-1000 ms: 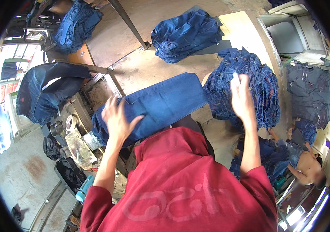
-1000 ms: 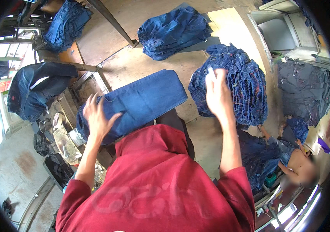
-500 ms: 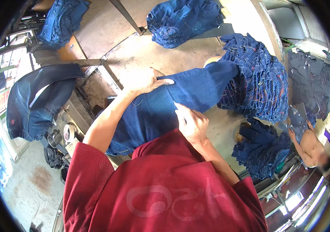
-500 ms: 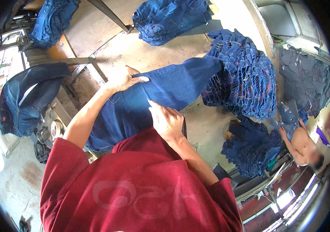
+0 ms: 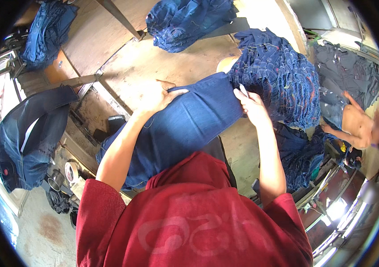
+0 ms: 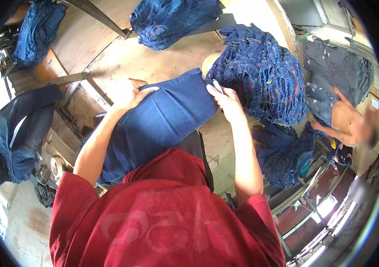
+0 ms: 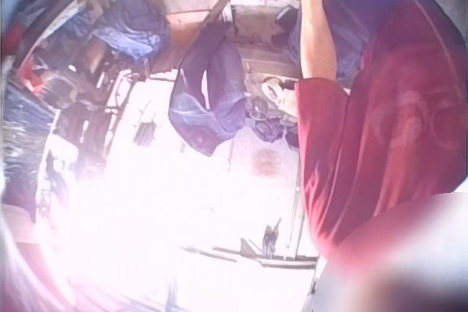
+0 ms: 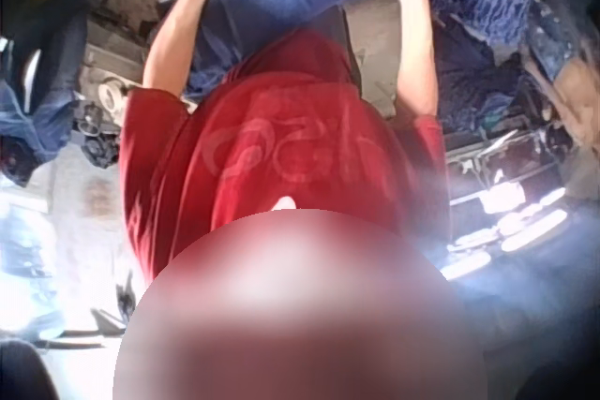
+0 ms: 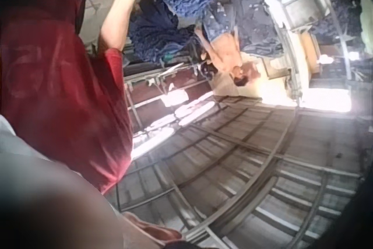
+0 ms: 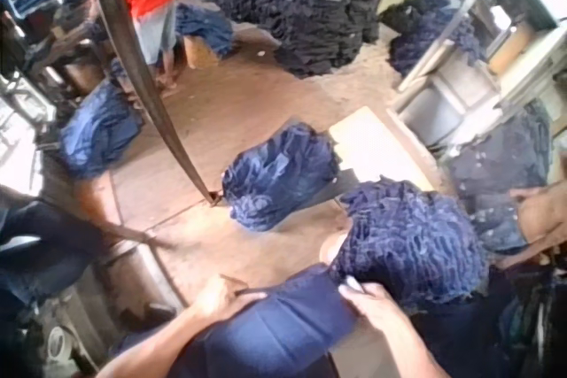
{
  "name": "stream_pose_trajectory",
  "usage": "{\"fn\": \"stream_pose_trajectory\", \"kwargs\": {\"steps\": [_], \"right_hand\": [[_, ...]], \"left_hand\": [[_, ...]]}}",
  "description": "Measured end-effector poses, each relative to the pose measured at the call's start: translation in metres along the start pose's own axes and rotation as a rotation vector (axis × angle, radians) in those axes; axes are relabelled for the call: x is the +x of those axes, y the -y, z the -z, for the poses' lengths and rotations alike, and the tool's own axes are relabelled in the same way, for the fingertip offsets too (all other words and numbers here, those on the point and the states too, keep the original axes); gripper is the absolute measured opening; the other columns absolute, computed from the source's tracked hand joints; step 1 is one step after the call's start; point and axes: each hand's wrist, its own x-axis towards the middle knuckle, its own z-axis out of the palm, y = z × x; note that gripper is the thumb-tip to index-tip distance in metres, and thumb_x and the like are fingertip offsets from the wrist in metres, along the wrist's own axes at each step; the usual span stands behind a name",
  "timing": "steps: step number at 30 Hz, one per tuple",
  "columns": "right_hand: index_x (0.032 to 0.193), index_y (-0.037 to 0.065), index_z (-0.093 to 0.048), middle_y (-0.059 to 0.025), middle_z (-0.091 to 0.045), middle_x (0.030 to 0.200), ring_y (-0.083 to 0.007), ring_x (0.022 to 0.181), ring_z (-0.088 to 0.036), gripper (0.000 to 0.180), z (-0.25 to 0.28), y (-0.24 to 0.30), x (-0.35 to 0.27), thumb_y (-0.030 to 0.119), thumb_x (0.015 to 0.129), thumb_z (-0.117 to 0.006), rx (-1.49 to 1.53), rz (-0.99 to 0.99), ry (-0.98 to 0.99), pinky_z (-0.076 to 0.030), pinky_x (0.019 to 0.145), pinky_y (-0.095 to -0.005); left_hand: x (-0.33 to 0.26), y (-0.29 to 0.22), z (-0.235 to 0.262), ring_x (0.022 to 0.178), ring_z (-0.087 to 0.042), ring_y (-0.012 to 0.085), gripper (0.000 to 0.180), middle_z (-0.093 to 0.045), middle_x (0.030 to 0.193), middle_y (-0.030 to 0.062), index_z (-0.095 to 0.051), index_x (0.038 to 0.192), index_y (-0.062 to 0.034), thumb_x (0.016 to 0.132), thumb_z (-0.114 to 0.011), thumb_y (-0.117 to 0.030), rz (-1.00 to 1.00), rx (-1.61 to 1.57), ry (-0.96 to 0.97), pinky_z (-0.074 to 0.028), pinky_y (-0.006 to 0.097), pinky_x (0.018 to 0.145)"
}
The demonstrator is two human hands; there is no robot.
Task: The person repeatedly picks up folded jeans from a pile, lays them on a table, and uses a white marker to draw a line across the hem of each pair. After marking, the jeans are placed into a separate pile.
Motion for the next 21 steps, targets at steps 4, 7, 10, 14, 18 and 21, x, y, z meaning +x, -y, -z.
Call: {"fn": "stream_pose_trajectory", "kwargs": {"steps": [4, 7, 10, 14, 18, 21], "right_hand": [[0.083, 0.01, -0.073, 0.008, -0.057, 0.07, -0.005, 0.062, -0.045, 0.032, 0.001, -0.01, 0.03, 0.036, 0.094, -0.087, -0.194, 0.534, -0.452, -0.037, 0.059, -0.0302], [0.081, 0.007, -0.069, 0.0057, -0.057, 0.068, -0.003, 0.058, -0.044, 0.035, 0.045, 0.041, 0.044, 0.033, 0.101, -0.083, 0.164, 0.255, -0.775, -0.035, 0.054, -0.0282], [0.11, -0.002, -0.063, -0.0123, -0.07, 0.087, -0.0226, 0.067, -0.058, 0.029, 0.033, 0.061, 0.011, 0.023, 0.104, -0.076, -0.441, 0.715, -0.663, -0.052, 0.07, -0.0419], [0.118, 0.006, -0.052, -0.0205, -0.073, 0.091, -0.0411, 0.078, -0.076, 0.022, -0.076, 0.022, -0.074, 0.017, 0.107, -0.067, -0.586, 0.779, -0.154, -0.059, 0.067, -0.0486], [0.117, 0.013, -0.07, -0.0051, -0.075, 0.082, -0.0253, 0.066, -0.071, 0.018, -0.155, 0.0, -0.084, 0.015, 0.1, -0.074, -0.692, 1.061, -0.252, -0.06, 0.061, -0.0395], [0.117, 0.013, -0.076, -0.0008, -0.073, 0.078, -0.0207, 0.059, -0.065, 0.023, -0.167, -0.004, -0.081, 0.013, 0.094, -0.077, -0.759, 1.171, -0.343, -0.057, 0.058, -0.0343]], "left_hand": [[-0.001, -0.005, 0.006, 0.047, -0.051, 0.0191, 0.056, -0.059, 0.057, 0.0103, -0.076, 0.074, -0.0085, 0.089, -0.082, -0.063, 0.026, -0.031, -0.007, -0.046, 0.039, 0.051], [0.004, -0.004, 0.007, 0.048, -0.056, 0.0206, 0.059, -0.061, 0.058, 0.0097, -0.073, 0.072, -0.0093, 0.089, -0.08, -0.065, -0.008, 0.025, 0.0, -0.048, 0.04, 0.051], [0.01, -0.002, 0.008, 0.056, -0.066, 0.0262, 0.058, -0.067, 0.067, 0.0105, -0.076, 0.076, -0.0089, 0.09, -0.079, -0.066, 0.04, 0.135, 0.03, -0.054, 0.041, 0.056], [0.01, -0.001, 0.006, 0.069, -0.077, 0.0314, 0.059, -0.08, 0.082, 0.0123, -0.085, 0.085, -0.0064, 0.089, -0.08, -0.065, -0.106, 0.192, -0.055, -0.063, 0.041, 0.067], [0.005, 0.002, -0.001, 0.068, -0.078, 0.0327, 0.06, -0.082, 0.087, 0.0119, -0.084, 0.078, -0.0049, 0.089, -0.081, -0.064, -0.089, 0.206, -0.112, -0.064, 0.041, 0.067], [0.004, 0.007, -0.009, 0.05, -0.066, 0.0274, 0.052, -0.069, 0.064, 0.0052, -0.075, 0.071, -0.0111, 0.085, -0.085, -0.061, -0.276, 0.207, -0.351, -0.053, 0.042, 0.051]]}}
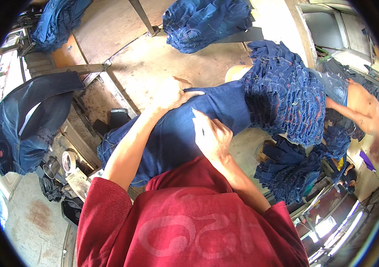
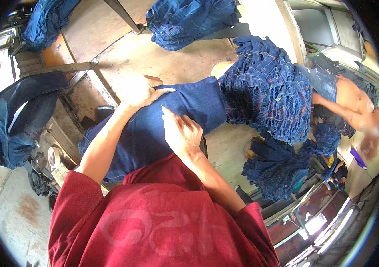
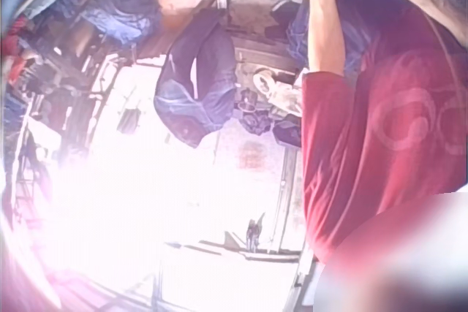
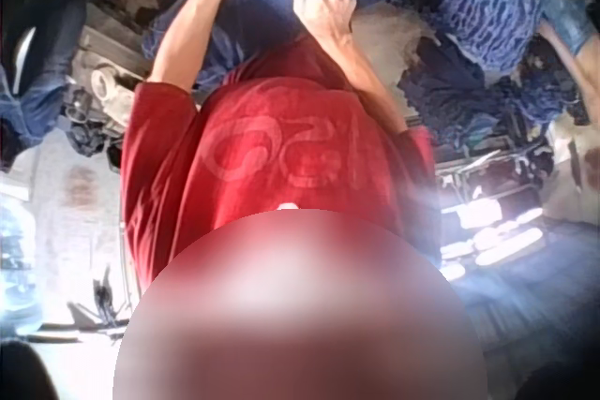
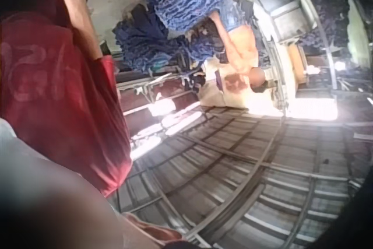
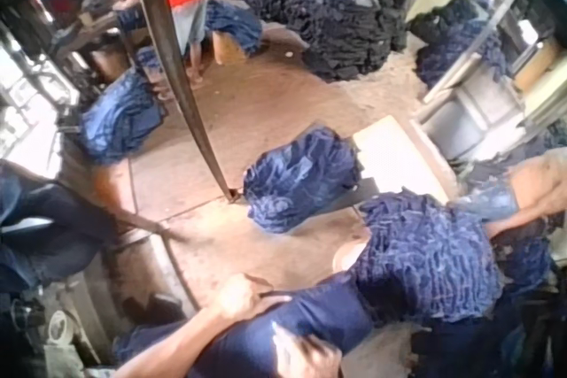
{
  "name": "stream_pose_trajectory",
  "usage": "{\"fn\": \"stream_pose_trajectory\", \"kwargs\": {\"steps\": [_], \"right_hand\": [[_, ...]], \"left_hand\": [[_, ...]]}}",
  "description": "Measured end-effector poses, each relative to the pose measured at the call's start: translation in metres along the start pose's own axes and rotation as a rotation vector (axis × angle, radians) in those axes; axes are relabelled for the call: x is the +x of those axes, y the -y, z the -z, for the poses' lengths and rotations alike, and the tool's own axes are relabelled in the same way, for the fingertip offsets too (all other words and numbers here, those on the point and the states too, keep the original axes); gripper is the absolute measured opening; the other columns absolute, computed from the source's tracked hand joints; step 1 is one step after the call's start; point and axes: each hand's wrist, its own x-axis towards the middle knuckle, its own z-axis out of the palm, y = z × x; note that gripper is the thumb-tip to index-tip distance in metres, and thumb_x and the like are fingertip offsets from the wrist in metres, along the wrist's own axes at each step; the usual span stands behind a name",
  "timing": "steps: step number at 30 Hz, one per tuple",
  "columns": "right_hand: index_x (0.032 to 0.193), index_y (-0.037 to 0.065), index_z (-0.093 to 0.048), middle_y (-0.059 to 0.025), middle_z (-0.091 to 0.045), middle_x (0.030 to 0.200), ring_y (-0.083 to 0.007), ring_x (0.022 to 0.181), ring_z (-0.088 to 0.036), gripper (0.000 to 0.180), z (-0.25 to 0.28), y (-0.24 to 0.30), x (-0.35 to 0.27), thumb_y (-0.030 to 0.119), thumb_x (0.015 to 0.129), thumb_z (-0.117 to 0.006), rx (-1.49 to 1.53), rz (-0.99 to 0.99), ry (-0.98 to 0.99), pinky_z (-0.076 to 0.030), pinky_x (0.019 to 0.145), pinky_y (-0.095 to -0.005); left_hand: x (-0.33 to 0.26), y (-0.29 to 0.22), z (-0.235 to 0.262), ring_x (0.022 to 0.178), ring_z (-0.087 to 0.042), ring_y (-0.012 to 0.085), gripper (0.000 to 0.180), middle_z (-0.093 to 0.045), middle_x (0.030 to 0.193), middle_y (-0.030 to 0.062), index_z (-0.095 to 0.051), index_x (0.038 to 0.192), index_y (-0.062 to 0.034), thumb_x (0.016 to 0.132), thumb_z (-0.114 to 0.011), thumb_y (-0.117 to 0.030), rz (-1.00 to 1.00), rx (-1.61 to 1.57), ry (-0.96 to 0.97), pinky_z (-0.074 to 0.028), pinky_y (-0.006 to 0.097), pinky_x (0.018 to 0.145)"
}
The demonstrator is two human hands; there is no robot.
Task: The person repeatedly picks up folded jeans from a pile, lays them on a table, and uses a white marker to draw a line across the hem of each pair. After marking, the jeans are placed into a separate pile.
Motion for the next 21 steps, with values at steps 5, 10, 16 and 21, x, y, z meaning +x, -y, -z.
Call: {"fn": "stream_pose_trajectory", "kwargs": {"steps": [5, 10, 16, 21], "right_hand": [[0.106, 0.014, -0.08, 0.0022, -0.071, 0.072, -0.0184, 0.057, -0.063, 0.019, -0.005, -0.003, 0.001, 0.012, 0.088, -0.079, -0.094, 0.032, 0.012, -0.054, 0.055, -0.0326], [0.106, 0.015, -0.081, 0.0015, -0.073, 0.073, -0.017, 0.056, -0.063, 0.016, -0.005, -0.006, -0.01, 0.012, 0.091, -0.078, -0.143, 0.012, 0.136, -0.054, 0.055, -0.0341], [0.109, 0.014, -0.082, 0.0006, -0.074, 0.075, -0.0171, 0.057, -0.065, 0.024, 0.036, 0.001, -0.058, 0.009, 0.086, -0.083, -0.109, 0.015, 0.115, -0.054, 0.055, -0.0334], [0.111, 0.013, -0.081, 0.0003, -0.074, 0.075, -0.0172, 0.055, -0.065, 0.021, 0.015, -0.009, -0.036, 0.009, 0.091, -0.078, 0.077, 0.001, -0.032, -0.054, 0.053, -0.0315]], "left_hand": [[-0.002, 0.004, -0.006, 0.053, -0.07, 0.0252, 0.054, -0.079, 0.075, 0.003, -0.08, 0.075, -0.0098, 0.081, -0.088, -0.063, 0.105, 0.03, 0.054, -0.057, 0.04, 0.054], [0.0, 0.0, 0.0, 0.055, -0.07, 0.0274, 0.056, -0.076, 0.071, 0.0074, -0.079, 0.074, -0.0074, 0.082, -0.087, -0.063, 0.097, -0.002, 0.122, -0.058, 0.04, 0.056], [0.006, -0.006, 0.006, 0.06, -0.071, 0.0347, 0.057, -0.07, 0.069, 0.0137, -0.073, 0.069, -0.003, 0.087, -0.087, -0.055, 0.053, -0.053, 0.078, -0.058, 0.043, 0.059], [0.004, -0.009, 0.011, 0.061, -0.07, 0.0361, 0.053, -0.07, 0.069, 0.0138, -0.073, 0.069, -0.0039, 0.087, -0.088, -0.052, 0.145, 0.009, 0.203, -0.058, 0.043, 0.06]]}}
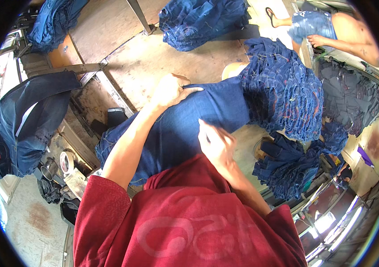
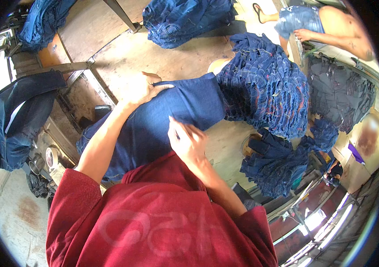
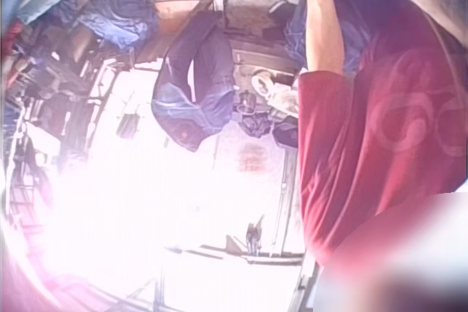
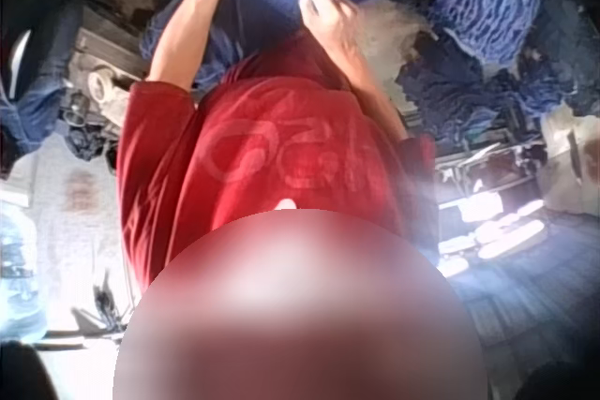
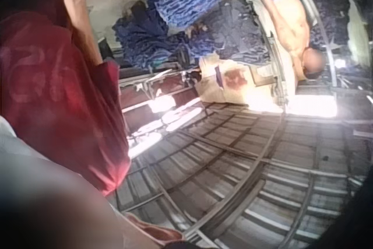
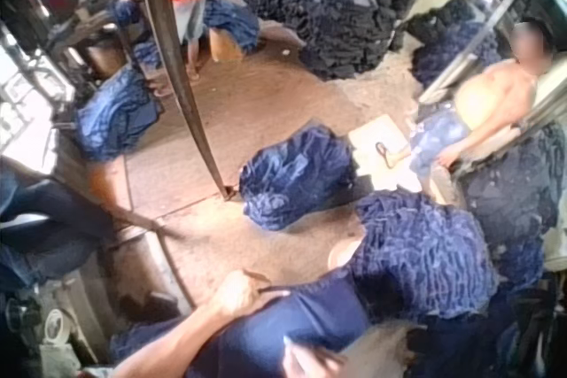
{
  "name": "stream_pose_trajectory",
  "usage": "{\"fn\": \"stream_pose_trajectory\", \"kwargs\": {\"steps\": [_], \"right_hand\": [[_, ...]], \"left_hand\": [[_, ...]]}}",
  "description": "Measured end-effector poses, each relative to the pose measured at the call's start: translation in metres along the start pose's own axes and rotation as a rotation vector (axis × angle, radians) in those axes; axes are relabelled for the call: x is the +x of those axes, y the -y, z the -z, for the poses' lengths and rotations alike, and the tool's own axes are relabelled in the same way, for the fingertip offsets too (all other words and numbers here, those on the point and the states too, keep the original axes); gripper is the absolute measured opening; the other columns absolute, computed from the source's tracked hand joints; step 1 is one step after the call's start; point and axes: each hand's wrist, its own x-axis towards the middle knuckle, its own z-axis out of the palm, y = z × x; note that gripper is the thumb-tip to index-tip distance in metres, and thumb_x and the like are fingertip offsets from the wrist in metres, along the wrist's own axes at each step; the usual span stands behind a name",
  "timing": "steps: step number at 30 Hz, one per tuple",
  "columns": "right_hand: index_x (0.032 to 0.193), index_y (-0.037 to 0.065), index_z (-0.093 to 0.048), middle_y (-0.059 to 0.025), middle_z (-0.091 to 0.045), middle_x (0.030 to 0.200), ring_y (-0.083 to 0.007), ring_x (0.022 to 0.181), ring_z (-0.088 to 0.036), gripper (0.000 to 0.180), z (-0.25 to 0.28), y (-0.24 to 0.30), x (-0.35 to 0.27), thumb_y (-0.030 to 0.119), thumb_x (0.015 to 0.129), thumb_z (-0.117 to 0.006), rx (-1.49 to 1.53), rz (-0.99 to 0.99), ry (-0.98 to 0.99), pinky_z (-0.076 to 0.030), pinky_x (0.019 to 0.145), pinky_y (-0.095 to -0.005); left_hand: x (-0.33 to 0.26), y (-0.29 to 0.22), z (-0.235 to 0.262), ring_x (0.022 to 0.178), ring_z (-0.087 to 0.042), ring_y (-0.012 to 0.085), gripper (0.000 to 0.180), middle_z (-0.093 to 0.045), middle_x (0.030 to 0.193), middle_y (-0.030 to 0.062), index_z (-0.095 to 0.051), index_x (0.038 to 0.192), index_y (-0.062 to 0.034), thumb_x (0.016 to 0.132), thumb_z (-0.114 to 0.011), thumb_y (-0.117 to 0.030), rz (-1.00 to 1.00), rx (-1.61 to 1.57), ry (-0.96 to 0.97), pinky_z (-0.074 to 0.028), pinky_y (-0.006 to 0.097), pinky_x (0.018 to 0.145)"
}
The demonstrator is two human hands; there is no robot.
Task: The person repeatedly picks up folded jeans from a pile, lays them on a table, and uses a white marker to draw a line across the hem of each pair. After marking, the jeans are placed into a separate pile.
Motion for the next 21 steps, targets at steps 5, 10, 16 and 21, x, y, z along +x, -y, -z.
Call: {"fn": "stream_pose_trajectory", "kwargs": {"steps": [5, 10, 16, 21], "right_hand": [[0.107, 0.014, -0.08, 0.0007, -0.071, 0.071, -0.0164, 0.054, -0.064, 0.017, -0.023, -0.004, 0.029, 0.01, 0.091, -0.078, -0.114, 0.009, 0.049, -0.055, 0.052, -0.0316], [0.107, 0.016, -0.079, 0.0015, -0.07, 0.068, -0.0165, 0.054, -0.065, 0.016, -0.025, -0.002, 0.032, 0.013, 0.091, -0.077, -0.185, 0.03, 0.078, -0.056, 0.053, -0.0317], [0.1, 0.013, -0.08, -0.0012, -0.072, 0.07, -0.0168, 0.052, -0.064, 0.013, 0.011, 0.014, 0.004, 0.009, 0.088, -0.083, -0.206, -0.004, 0.115, -0.053, 0.051, -0.0334], [0.106, 0.01, -0.08, -0.0028, -0.076, 0.077, -0.0179, 0.056, -0.068, 0.017, 0.009, 0.01, 0.003, 0.006, 0.089, -0.08, -0.042, -0.046, 0.058, -0.056, 0.053, -0.0336]], "left_hand": [[0.002, 0.002, -0.005, 0.049, -0.063, 0.0276, 0.057, -0.065, 0.057, 0.0096, -0.074, 0.069, -0.0094, 0.083, -0.086, -0.063, -0.053, -0.074, -0.126, -0.053, 0.041, 0.051], [0.004, 0.006, -0.011, 0.052, -0.066, 0.0293, 0.053, -0.069, 0.063, 0.0102, -0.079, 0.075, -0.0089, 0.084, -0.087, -0.06, -0.092, -0.076, -0.174, -0.055, 0.042, 0.055], [0.002, 0.008, -0.01, 0.059, -0.068, 0.0372, 0.051, -0.066, 0.065, 0.0137, -0.075, 0.068, -0.0044, 0.088, -0.088, -0.05, -0.056, -0.152, -0.039, -0.056, 0.046, 0.061], [0.002, 0.007, -0.012, 0.059, -0.067, 0.0379, 0.056, -0.064, 0.063, 0.0137, -0.066, 0.062, -0.0042, 0.089, -0.087, -0.049, -0.089, -0.199, -0.137, -0.055, 0.046, 0.06]]}}
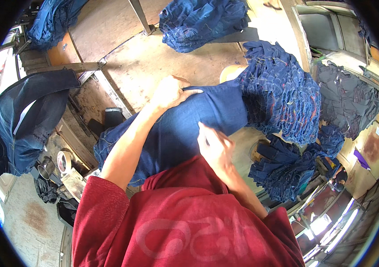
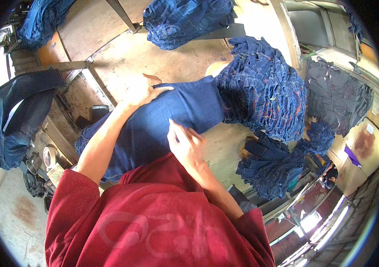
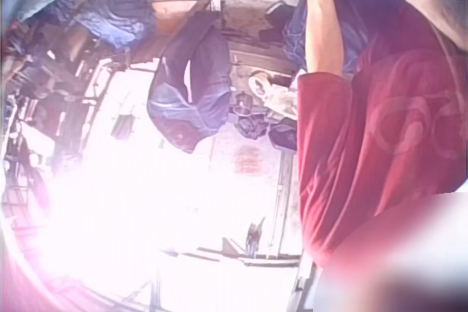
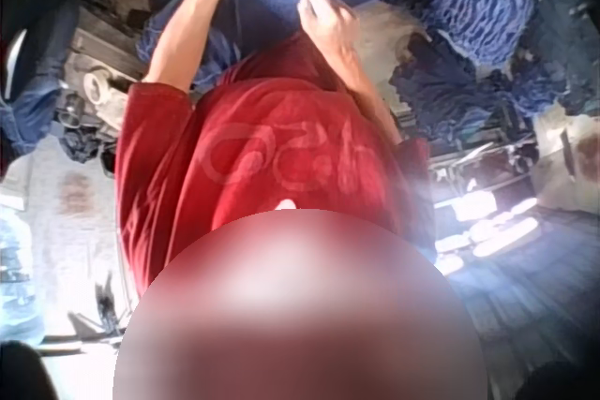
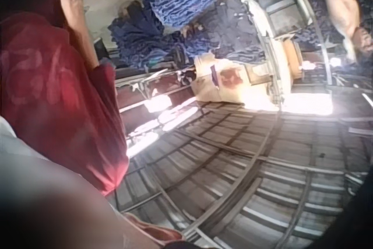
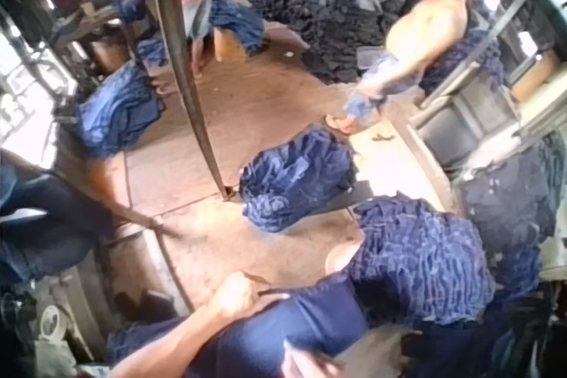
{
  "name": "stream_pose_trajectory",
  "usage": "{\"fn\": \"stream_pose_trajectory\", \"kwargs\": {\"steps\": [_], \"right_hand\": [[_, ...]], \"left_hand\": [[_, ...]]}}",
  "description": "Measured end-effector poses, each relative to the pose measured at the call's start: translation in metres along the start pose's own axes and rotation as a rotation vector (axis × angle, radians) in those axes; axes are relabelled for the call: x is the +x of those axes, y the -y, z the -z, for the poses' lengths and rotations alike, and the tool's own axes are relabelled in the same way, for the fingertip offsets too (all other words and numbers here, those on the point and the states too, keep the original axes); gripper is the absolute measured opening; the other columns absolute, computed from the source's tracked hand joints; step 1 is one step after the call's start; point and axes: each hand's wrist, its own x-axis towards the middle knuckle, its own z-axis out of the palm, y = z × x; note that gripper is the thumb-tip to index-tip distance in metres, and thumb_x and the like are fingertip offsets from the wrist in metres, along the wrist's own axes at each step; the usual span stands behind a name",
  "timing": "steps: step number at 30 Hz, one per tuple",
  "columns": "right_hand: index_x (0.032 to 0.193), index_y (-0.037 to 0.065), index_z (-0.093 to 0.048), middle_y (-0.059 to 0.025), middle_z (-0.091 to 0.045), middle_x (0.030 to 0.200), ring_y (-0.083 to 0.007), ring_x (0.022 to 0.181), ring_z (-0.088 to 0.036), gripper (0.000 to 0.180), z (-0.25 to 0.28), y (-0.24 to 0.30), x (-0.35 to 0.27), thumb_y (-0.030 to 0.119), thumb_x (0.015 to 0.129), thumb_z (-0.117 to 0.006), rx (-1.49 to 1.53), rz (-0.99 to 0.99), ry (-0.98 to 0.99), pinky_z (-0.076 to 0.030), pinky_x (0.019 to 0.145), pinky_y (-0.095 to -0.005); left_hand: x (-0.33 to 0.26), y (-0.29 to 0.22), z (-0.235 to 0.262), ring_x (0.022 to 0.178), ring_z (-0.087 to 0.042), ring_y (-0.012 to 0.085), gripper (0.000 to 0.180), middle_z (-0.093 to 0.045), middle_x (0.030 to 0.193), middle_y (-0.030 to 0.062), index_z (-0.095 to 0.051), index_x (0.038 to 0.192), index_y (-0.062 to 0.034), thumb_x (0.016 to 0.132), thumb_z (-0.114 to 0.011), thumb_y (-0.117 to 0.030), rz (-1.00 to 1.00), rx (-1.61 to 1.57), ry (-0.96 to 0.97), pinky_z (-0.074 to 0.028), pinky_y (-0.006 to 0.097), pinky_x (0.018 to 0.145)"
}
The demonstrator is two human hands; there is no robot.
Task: The person repeatedly picks up folded jeans from a pile, lays them on a table, and uses a white marker to draw a line across the hem of each pair. After marking, the jeans are placed into a separate pile.
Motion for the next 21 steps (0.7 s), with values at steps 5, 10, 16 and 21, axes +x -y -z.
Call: {"fn": "stream_pose_trajectory", "kwargs": {"steps": [5, 10, 16, 21], "right_hand": [[0.108, 0.016, -0.079, 0.0001, -0.072, 0.07, -0.0169, 0.054, -0.066, 0.017, -0.029, -0.013, 0.021, 0.011, 0.092, -0.078, -0.117, 0.053, -0.002, -0.055, 0.05, -0.0329], [0.107, 0.016, -0.079, -0.0002, -0.069, 0.065, -0.0175, 0.053, -0.066, 0.017, -0.022, -0.009, 0.023, 0.012, 0.091, -0.079, -0.166, 0.064, 0.061, -0.054, 0.049, -0.0333], [0.101, 0.014, -0.08, -0.0008, -0.074, 0.072, -0.0178, 0.057, -0.069, 0.012, 0.005, -0.001, 0.004, 0.01, 0.09, -0.079, -0.069, 0.054, 0.014, -0.056, 0.051, -0.033], [0.102, 0.013, -0.079, -0.0014, -0.074, 0.074, -0.0178, 0.056, -0.069, 0.012, -0.02, -0.011, 0.018, 0.008, 0.091, -0.078, -0.064, 0.031, 0.015, -0.056, 0.052, -0.0332]], "left_hand": [[0.0, -0.002, 0.001, 0.06, -0.068, 0.038, 0.055, -0.067, 0.066, 0.0145, -0.07, 0.064, -0.0039, 0.089, -0.086, -0.05, 0.037, 0.053, 0.044, -0.056, 0.046, 0.061], [0.0, -0.002, 0.0, 0.062, -0.07, 0.038, 0.052, -0.07, 0.068, 0.015, -0.077, 0.069, -0.0034, 0.088, -0.087, -0.05, 0.024, 0.046, 0.026, -0.058, 0.044, 0.062], [-0.002, -0.002, 0.0, 0.063, -0.07, 0.0385, 0.047, -0.07, 0.069, 0.0153, -0.077, 0.071, -0.0044, 0.088, -0.087, -0.047, 0.001, 0.05, 0.002, -0.058, 0.045, 0.063], [-0.001, -0.006, 0.003, 0.064, -0.069, 0.0386, 0.048, -0.067, 0.066, 0.0164, -0.075, 0.068, -0.0051, 0.088, -0.087, -0.047, 0.009, 0.03, -0.035, -0.057, 0.045, 0.063]]}}
